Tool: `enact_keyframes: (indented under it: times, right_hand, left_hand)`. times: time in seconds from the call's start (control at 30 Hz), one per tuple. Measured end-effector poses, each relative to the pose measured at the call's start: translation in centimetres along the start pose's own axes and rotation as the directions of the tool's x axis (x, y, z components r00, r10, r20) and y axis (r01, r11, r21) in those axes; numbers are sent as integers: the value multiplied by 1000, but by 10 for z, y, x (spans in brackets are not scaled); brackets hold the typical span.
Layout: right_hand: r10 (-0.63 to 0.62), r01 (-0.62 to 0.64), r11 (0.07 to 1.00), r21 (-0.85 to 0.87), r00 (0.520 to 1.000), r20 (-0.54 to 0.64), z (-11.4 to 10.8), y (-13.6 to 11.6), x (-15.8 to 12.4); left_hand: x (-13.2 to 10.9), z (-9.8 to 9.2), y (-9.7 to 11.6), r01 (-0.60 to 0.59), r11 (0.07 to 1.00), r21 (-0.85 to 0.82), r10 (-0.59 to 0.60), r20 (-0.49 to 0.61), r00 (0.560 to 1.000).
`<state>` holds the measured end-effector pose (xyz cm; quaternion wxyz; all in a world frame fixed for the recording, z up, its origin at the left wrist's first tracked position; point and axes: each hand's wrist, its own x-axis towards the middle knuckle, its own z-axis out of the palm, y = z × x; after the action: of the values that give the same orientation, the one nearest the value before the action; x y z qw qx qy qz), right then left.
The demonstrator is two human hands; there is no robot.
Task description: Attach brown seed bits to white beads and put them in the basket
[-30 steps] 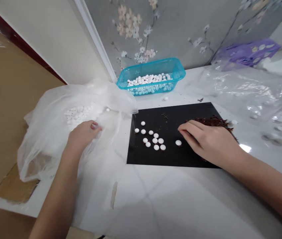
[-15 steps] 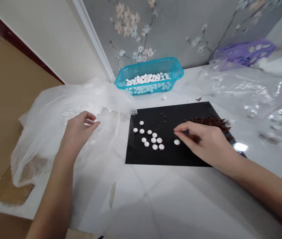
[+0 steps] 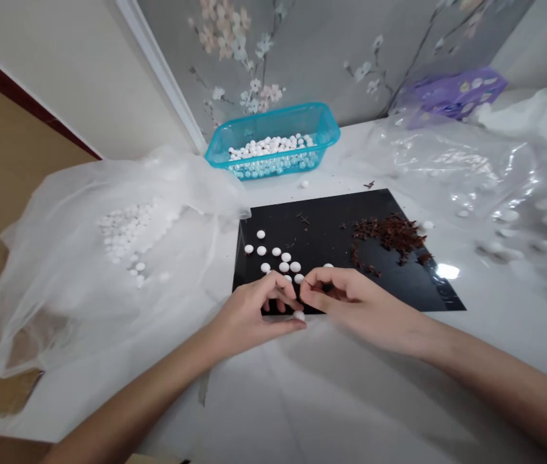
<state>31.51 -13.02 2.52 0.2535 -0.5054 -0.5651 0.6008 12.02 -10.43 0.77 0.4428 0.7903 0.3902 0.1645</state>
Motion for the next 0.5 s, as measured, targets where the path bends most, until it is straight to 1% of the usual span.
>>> enact_keyframes:
  times: [0.1, 0.2, 0.37, 0.5]
  right_hand:
    - [79, -79, 997, -8, 996, 49, 1, 2, 0]
    - [91, -89, 996, -21, 992, 92, 3, 5, 1]
    - [84, -82, 996, -37, 994, 70, 7, 7, 2]
    - [98, -96, 994, -54, 995, 30, 11, 9, 2]
  left_hand:
    - [1, -1, -3, 23, 997, -74, -22, 19, 1000]
    - [1, -1, -4, 13, 998, -56, -11, 24, 1000]
    - [2, -1, -5, -5, 1000, -12, 5, 12, 1000]
    - [2, -1, -2, 34, 999, -9, -34, 27, 999]
